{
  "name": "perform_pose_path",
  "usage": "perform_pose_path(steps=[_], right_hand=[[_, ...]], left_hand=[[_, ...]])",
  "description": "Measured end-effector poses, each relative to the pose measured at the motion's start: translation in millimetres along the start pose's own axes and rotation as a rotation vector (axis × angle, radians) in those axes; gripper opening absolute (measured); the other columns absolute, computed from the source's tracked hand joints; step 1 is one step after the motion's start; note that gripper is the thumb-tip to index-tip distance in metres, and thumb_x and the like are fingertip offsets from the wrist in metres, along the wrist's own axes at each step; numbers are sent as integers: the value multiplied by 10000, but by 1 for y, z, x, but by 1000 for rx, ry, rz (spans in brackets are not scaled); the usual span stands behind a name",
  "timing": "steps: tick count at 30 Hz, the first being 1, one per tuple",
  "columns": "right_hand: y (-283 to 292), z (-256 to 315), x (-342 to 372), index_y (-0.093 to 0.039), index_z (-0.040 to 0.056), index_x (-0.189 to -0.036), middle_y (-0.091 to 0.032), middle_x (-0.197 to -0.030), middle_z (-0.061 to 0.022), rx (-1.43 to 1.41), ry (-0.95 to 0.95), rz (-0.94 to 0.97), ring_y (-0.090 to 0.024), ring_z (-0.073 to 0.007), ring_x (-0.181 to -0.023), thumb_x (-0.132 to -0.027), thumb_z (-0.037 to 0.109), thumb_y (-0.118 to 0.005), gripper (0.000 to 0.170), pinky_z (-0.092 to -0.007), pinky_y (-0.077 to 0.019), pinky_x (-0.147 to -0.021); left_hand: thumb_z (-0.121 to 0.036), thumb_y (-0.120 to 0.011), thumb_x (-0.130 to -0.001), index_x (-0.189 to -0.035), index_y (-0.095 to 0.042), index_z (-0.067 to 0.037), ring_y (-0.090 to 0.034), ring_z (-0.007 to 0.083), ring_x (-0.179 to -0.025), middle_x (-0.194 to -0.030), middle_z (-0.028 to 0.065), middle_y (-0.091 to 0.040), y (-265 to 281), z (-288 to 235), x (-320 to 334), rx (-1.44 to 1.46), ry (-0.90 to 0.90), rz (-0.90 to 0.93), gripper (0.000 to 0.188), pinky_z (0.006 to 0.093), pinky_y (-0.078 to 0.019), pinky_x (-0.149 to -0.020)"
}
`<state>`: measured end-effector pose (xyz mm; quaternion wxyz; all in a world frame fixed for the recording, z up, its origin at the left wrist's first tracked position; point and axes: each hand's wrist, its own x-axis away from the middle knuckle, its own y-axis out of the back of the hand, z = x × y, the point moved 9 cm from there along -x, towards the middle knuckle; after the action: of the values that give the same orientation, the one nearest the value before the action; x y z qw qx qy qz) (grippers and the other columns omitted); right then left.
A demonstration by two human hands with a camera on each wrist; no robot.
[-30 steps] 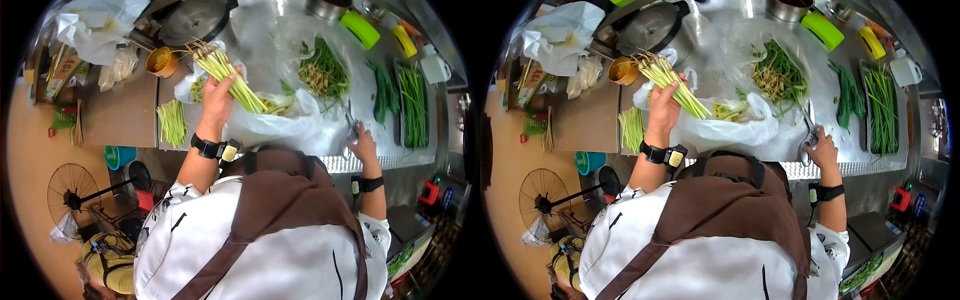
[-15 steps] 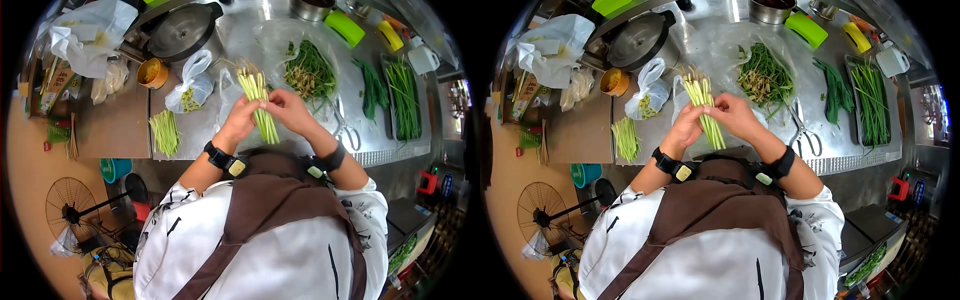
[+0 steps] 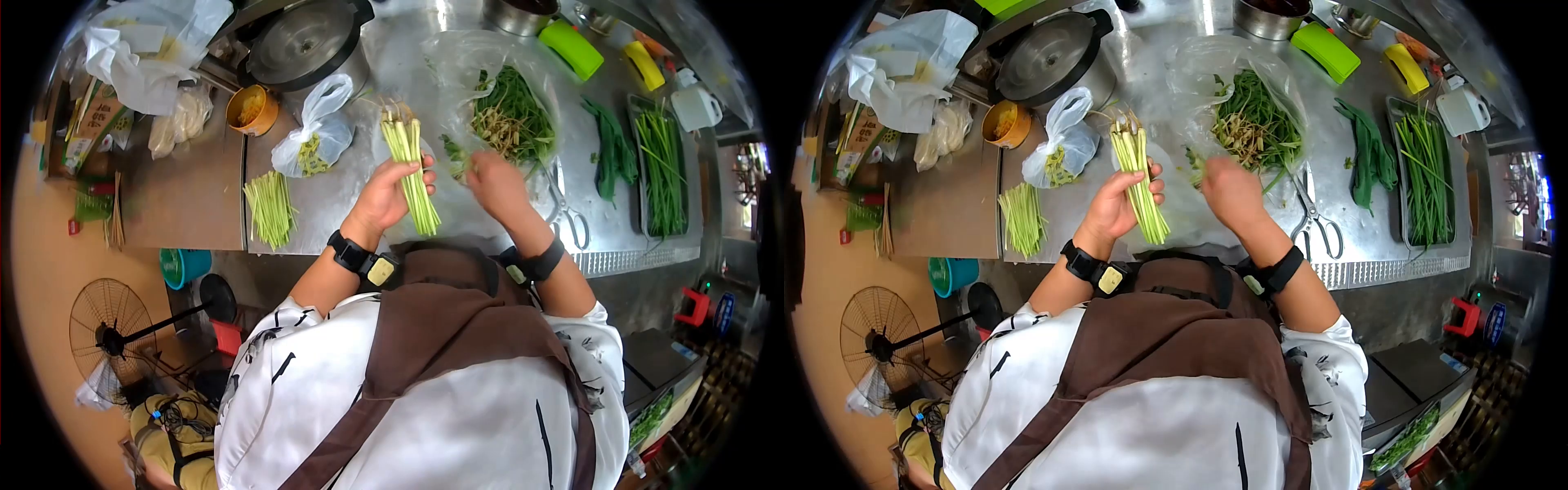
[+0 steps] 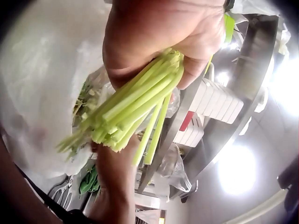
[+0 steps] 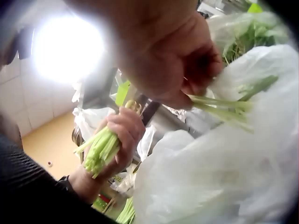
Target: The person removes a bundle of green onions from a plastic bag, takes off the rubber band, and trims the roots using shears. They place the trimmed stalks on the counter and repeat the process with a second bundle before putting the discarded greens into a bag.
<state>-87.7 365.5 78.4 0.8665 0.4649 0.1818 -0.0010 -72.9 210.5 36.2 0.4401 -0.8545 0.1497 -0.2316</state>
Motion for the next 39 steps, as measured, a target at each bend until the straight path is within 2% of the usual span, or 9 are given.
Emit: perform_pose_path(steps=[5,8,12,14,17,27,29,32,39], right_hand=[[-97,-19,60,-646,26,-899,-652,-851,-182,201,-18,1074,-630,-347,-808,-742,221,-590,256,-447,-496,-691],[-87,9,61,-661,24,-888,-652,-856,-193,-146,42,1124,-625,-356,-809,-735,247,-600,278,-447,-494,-706],[-54,15,25,-658,18,-907,-645,-777,-164,101,26,718,-635,-283,-743,-772,255,-612,277,-396,-494,-676],[-4,9,-7,-632,1,-882,-617,-709,-102,-605,-346,274,-605,-192,-673,-822,287,-629,293,-329,-484,-630],[10,28,-23,-606,-3,-866,-582,-677,-43,-765,-315,205,-553,-108,-610,-864,267,-618,271,-258,-459,-565],[-1,21,-1,-578,-9,-861,-573,-681,-17,-1118,-576,203,-493,-64,-490,-867,188,-612,200,-220,-410,-445],[4,23,3,-581,9,-897,-547,-642,13,-1180,-626,168,-427,-41,-465,-881,159,-583,151,-196,-301,-421],[-8,15,7,-581,-43,-908,-580,-686,-33,-1090,-626,287,-515,-78,-501,-864,153,-605,203,-231,-435,-443],[-6,17,6,-597,-67,-921,-601,-709,-63,-880,-596,453,-573,-101,-572,-838,143,-637,229,-239,-457,-479]], left_hand=[[-120,-541,-807,-1094,-479,-47,-482,174,-807,-997,68,-500,-20,1,5,69,40,119,302,323,-422,-731],[-99,-528,-800,-1076,-515,-53,-513,198,-796,-967,81,-548,-31,3,9,194,90,168,280,359,-441,-731],[-105,-518,-795,-1089,-512,-45,-519,199,-799,-969,86,-550,-40,5,12,189,110,194,300,358,-447,-740],[-115,-526,-808,-1102,-507,-29,-532,204,-797,-971,88,-554,-33,9,13,84,90,118,307,358,-462,-741],[-126,-517,-820,-1137,-482,-19,-516,193,-794,-1012,98,-533,-31,22,13,-64,140,95,336,356,-451,-740],[-186,-498,-858,-1191,-474,21,-588,265,-991,-1123,152,-569,-29,37,13,25,212,64,393,398,-475,-880],[-179,-494,-864,-1195,-469,26,-586,277,-1012,-1129,164,-567,-24,40,10,-23,196,44,389,411,-479,-880],[-160,-485,-877,-1206,-457,31,-581,292,-1043,-1126,178,-567,-26,38,10,-104,191,25,382,434,-492,-872],[-157,-476,-876,-1243,-433,13,-595,286,-1005,-1117,179,-564,-26,40,14,-191,224,30,407,438,-513,-842]])
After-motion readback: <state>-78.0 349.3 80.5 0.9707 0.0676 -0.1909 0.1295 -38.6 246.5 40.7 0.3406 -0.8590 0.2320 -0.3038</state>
